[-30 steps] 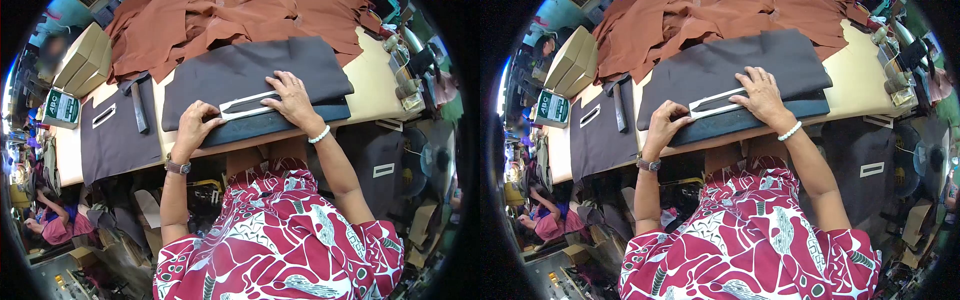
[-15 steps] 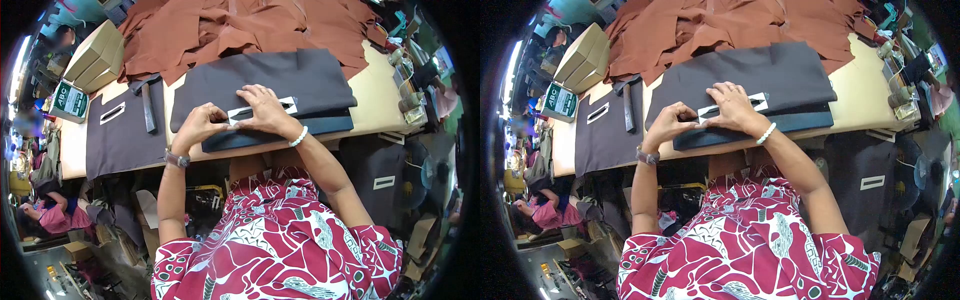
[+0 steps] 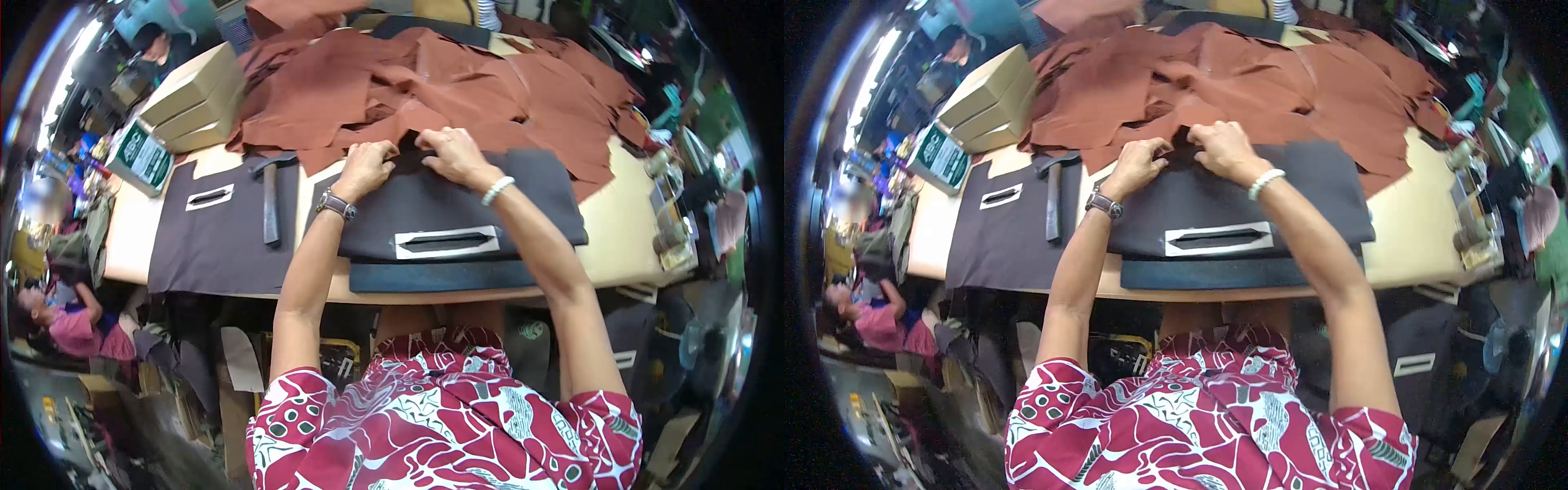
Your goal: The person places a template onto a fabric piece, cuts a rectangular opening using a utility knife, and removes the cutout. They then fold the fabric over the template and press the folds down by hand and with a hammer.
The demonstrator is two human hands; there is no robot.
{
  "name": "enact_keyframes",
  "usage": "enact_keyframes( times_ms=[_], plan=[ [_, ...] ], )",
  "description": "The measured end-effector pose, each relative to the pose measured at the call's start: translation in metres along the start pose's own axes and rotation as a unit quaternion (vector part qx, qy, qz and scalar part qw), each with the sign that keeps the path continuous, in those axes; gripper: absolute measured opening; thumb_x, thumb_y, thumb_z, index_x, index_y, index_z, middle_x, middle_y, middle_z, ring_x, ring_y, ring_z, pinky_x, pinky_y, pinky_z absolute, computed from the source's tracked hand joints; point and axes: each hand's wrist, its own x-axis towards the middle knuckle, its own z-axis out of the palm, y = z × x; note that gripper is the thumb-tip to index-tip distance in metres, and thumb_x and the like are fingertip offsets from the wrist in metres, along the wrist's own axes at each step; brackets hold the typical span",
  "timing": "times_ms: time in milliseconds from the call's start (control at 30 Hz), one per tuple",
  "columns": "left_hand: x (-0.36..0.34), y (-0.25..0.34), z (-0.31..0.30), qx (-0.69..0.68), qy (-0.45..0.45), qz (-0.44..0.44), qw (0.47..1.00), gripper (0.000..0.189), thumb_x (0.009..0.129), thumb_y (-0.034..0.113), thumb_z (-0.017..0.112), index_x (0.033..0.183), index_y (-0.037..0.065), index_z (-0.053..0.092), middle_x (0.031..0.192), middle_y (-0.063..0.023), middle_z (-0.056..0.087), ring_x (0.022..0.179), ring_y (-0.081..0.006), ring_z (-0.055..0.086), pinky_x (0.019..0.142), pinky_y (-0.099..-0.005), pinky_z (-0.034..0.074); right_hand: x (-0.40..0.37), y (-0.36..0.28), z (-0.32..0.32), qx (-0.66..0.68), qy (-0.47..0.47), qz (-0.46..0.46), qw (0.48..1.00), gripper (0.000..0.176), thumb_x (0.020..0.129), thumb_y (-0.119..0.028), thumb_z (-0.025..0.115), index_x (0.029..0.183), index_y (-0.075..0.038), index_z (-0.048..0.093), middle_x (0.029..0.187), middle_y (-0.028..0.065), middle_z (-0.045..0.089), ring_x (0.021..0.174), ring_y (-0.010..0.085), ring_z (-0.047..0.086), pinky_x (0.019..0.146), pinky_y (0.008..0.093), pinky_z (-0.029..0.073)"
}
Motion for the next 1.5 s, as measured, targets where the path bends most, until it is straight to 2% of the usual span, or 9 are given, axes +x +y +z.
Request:
enact_keyframes(
  times_ms=[333,633,800,1000,1033,1067,1267,1400,1500],
  plan=[
    [-0.057,-0.098,-0.222,0.239,0.079,-0.043,0.967,0.017,0.073,0.011,0.062,0.086,0.005,0.070,0.084,-0.0162,0.066,0.083,-0.0324,0.063,0.077,-0.0401,0.049,0.098,-0.016,-0.047,-0.005,-0.202,-0.044,0.978,0.025,0.070,-0.008,0.059,0.093,-0.002,0.065,0.086,0.0221,0.064,0.086,0.0386,0.061,0.077,0.0446,0.049],
    [-0.032,-0.176,-0.325,0.399,0.263,-0.237,0.846,0.026,0.082,0.022,0.048,0.085,0.008,0.070,0.087,-0.0192,0.067,0.082,-0.0325,0.066,0.071,-0.0433,0.053,0.236,-0.041,-0.055,0.065,0.047,0.094,0.992,0.033,0.090,-0.020,0.042,0.115,-0.011,0.061,0.086,0.0193,0.066,0.078,0.0320,0.065,0.074,0.0420,0.051],
    [-0.011,-0.173,-0.350,0.214,0.454,-0.282,0.818,0.026,0.085,0.024,0.047,0.097,0.014,0.068,0.101,-0.0174,0.064,0.092,-0.0357,0.062,0.080,-0.0427,0.050,0.247,-0.084,-0.078,0.430,0.198,0.111,0.874,0.039,0.093,-0.021,0.042,0.129,-0.012,0.052,0.092,0.0091,0.067,0.069,0.0158,0.064,0.062,0.0276,0.051],
    [-0.075,-0.209,-0.325,0.244,0.593,-0.033,0.767,0.019,0.086,0.017,0.054,0.092,0.005,0.066,0.089,-0.0154,0.067,0.078,-0.0268,0.065,0.072,-0.0378,0.049,0.191,-0.119,-0.046,0.514,0.304,-0.083,0.798,0.034,0.088,-0.018,0.053,0.115,0.000,0.062,0.104,0.0109,0.064,0.099,0.0135,0.055,0.088,0.0272,0.043],
    [-0.093,-0.163,-0.316,-0.059,0.611,-0.219,0.759,0.018,0.083,0.016,0.061,0.091,0.002,0.068,0.085,-0.0129,0.068,0.075,-0.0198,0.064,0.070,-0.0306,0.048,0.175,-0.129,-0.039,0.517,0.314,-0.093,0.790,0.032,0.088,-0.016,0.053,0.113,0.001,0.063,0.105,0.0096,0.064,0.098,0.0127,0.056,0.088,0.0278,0.043],
    [-0.108,-0.178,-0.303,-0.142,0.656,-0.124,0.731,0.017,0.083,0.014,0.063,0.086,-0.001,0.069,0.082,-0.0097,0.068,0.074,-0.0137,0.062,0.070,-0.0252,0.046,0.158,-0.141,-0.030,0.521,0.325,-0.103,0.782,0.030,0.088,-0.015,0.054,0.110,0.003,0.064,0.106,0.0084,0.064,0.097,0.0120,0.056,0.088,0.0284,0.043],
    [-0.230,-0.206,-0.231,-0.158,0.610,-0.310,0.712,0.029,0.076,-0.004,0.057,0.105,-0.005,0.062,0.104,-0.0134,0.065,0.091,-0.0150,0.062,0.080,-0.0258,0.048,0.086,-0.174,0.073,0.569,0.148,0.068,0.806,0.026,0.084,-0.002,0.061,0.109,0.003,0.064,0.103,0.0054,0.065,0.092,0.0100,0.058,0.084,0.0227,0.046],
    [-0.289,-0.258,-0.194,-0.076,0.565,-0.415,0.709,0.043,0.075,0.003,0.058,0.117,-0.002,0.058,0.100,-0.0102,0.065,0.079,-0.0122,0.061,0.068,-0.0240,0.047,0.066,-0.192,0.110,0.511,-0.017,0.109,0.853,0.040,0.078,0.002,0.058,0.118,-0.001,0.059,0.096,0.0061,0.064,0.081,0.0095,0.057,0.076,0.0229,0.048],
    [-0.318,-0.280,-0.179,-0.031,0.508,-0.468,0.722,0.052,0.071,0.005,0.058,0.122,-0.006,0.053,0.111,-0.0196,0.063,0.085,-0.0190,0.063,0.072,-0.0270,0.048,0.058,-0.201,0.128,0.509,-0.103,0.110,0.847,0.053,0.073,0.002,0.057,0.125,0.004,0.051,0.117,0.0165,0.059,0.105,0.0199,0.057,0.092,0.0279,0.043]
  ],
)
